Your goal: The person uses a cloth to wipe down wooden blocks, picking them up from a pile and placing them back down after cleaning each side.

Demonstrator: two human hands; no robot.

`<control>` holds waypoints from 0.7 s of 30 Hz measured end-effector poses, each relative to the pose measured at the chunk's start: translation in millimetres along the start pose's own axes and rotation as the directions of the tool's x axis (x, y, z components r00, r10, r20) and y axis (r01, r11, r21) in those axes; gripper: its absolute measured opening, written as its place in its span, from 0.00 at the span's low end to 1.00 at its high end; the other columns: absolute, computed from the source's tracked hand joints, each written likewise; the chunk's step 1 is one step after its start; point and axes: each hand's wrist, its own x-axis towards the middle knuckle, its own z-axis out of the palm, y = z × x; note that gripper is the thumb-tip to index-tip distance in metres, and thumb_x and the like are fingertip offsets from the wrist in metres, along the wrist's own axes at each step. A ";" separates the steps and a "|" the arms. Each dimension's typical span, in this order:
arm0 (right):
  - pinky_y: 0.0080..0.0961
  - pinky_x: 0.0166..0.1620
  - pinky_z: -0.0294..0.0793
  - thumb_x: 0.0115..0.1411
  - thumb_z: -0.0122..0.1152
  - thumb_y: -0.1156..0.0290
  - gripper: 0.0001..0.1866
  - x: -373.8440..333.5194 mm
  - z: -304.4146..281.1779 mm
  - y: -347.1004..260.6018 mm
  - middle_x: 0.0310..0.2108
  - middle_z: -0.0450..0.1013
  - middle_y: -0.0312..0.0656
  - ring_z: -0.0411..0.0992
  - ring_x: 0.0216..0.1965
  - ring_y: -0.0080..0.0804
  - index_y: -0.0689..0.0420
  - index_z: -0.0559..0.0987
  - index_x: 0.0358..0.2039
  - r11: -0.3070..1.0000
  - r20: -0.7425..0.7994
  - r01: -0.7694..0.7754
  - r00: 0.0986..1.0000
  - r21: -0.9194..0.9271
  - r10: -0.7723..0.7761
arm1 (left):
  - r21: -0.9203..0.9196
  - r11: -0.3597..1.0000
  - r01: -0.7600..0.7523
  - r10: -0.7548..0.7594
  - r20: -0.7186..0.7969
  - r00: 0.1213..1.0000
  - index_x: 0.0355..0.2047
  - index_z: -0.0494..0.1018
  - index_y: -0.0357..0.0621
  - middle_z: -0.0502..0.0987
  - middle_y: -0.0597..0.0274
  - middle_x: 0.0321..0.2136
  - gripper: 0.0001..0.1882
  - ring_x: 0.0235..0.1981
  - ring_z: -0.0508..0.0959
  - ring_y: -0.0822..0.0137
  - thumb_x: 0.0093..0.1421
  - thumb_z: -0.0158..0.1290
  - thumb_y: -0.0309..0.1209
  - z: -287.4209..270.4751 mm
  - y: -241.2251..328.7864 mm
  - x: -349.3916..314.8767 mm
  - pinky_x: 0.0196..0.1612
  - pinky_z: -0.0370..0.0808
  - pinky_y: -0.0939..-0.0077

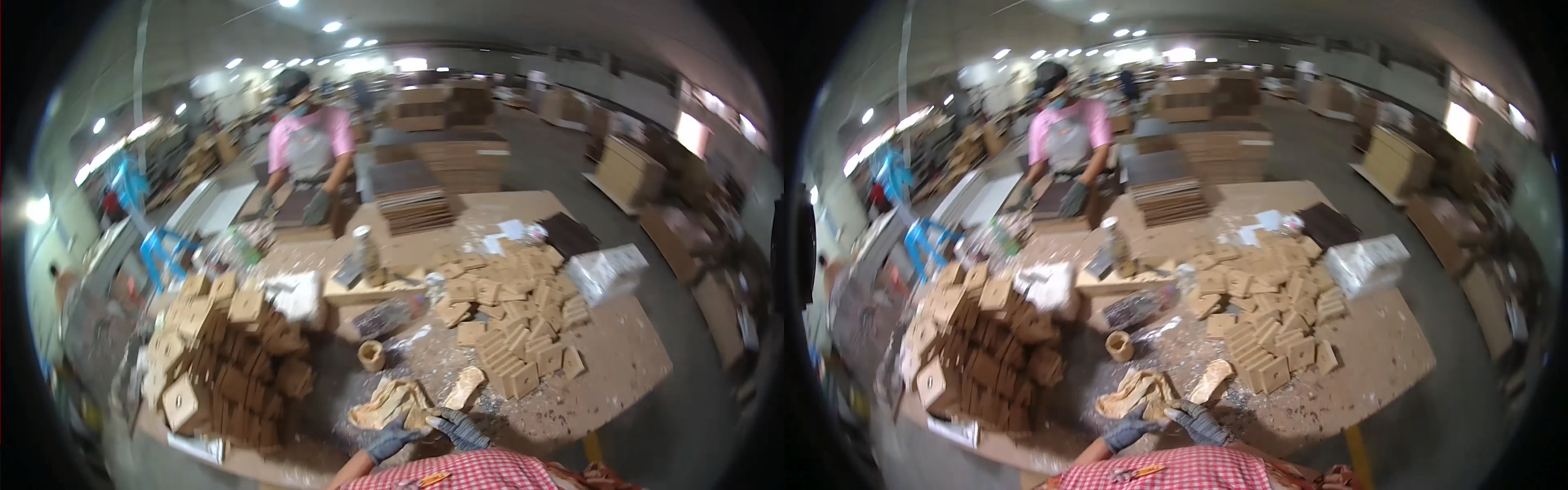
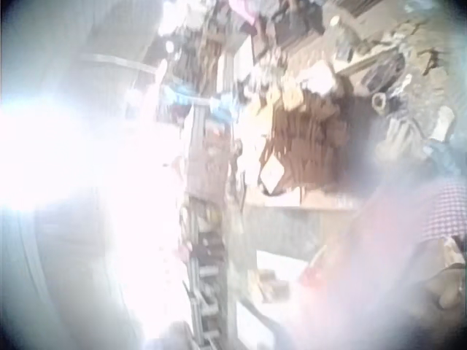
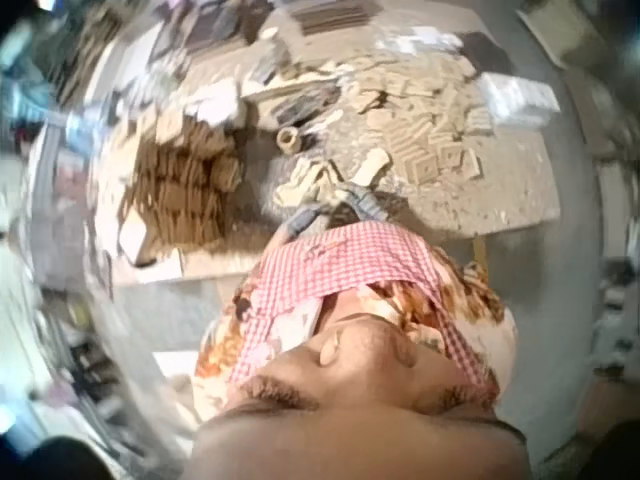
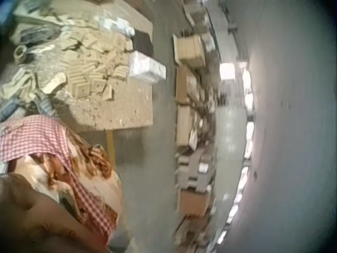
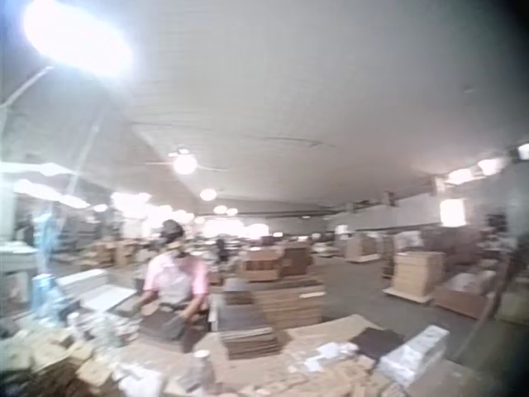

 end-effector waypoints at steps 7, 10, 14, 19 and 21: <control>0.16 0.39 0.72 0.61 0.53 0.72 0.10 14.8 27.4 -6.3 0.36 0.74 0.37 0.70 0.35 0.22 0.62 0.76 0.42 0.921 -0.087 -0.007 0.995 0.390 0.045 | 0.125 0.974 -0.187 0.216 -0.286 0.934 0.61 0.50 0.35 0.64 0.51 0.55 0.48 0.54 0.66 0.65 0.48 0.64 0.40 7.4 22.4 -16.2 0.55 0.65 0.72; 0.16 0.40 0.72 0.62 0.52 0.71 0.11 12.8 39.8 -13.1 0.37 0.73 0.38 0.70 0.35 0.23 0.62 0.75 0.42 0.938 -0.057 -0.134 0.985 0.319 0.160 | -0.169 0.936 -0.308 0.245 -0.317 0.916 0.61 0.52 0.36 0.65 0.55 0.54 0.41 0.53 0.67 0.66 0.52 0.61 0.35 21.0 15.6 -28.9 0.55 0.65 0.73; 0.17 0.39 0.72 0.61 0.54 0.67 0.14 31.0 32.6 12.0 0.36 0.74 0.37 0.71 0.33 0.24 0.60 0.75 0.45 0.917 0.163 -0.235 0.968 0.321 0.191 | -0.196 0.902 -0.384 0.263 -0.456 0.850 0.59 0.55 0.36 0.66 0.56 0.53 0.33 0.54 0.66 0.67 0.56 0.57 0.30 19.8 31.1 -47.9 0.56 0.64 0.74; 0.20 0.42 0.71 0.58 0.60 0.63 0.16 95.1 27.0 -21.0 0.36 0.75 0.34 0.72 0.39 0.25 0.57 0.76 0.44 0.923 0.343 0.203 0.936 -0.327 -0.085 | -0.067 0.917 -0.394 0.238 -0.701 0.673 0.58 0.57 0.38 0.69 0.59 0.48 0.33 0.51 0.68 0.70 0.55 0.58 0.29 -2.7 -14.3 -54.0 0.54 0.66 0.77; 0.22 0.46 0.70 0.57 0.59 0.64 0.18 124.7 31.5 -51.8 0.41 0.73 0.38 0.69 0.45 0.26 0.59 0.73 0.46 0.867 0.291 0.333 0.928 -0.372 -0.231 | -0.021 0.939 -0.342 0.229 -0.705 0.671 0.59 0.57 0.38 0.69 0.58 0.48 0.33 0.50 0.69 0.70 0.55 0.58 0.29 -3.3 -8.3 -61.4 0.53 0.67 0.77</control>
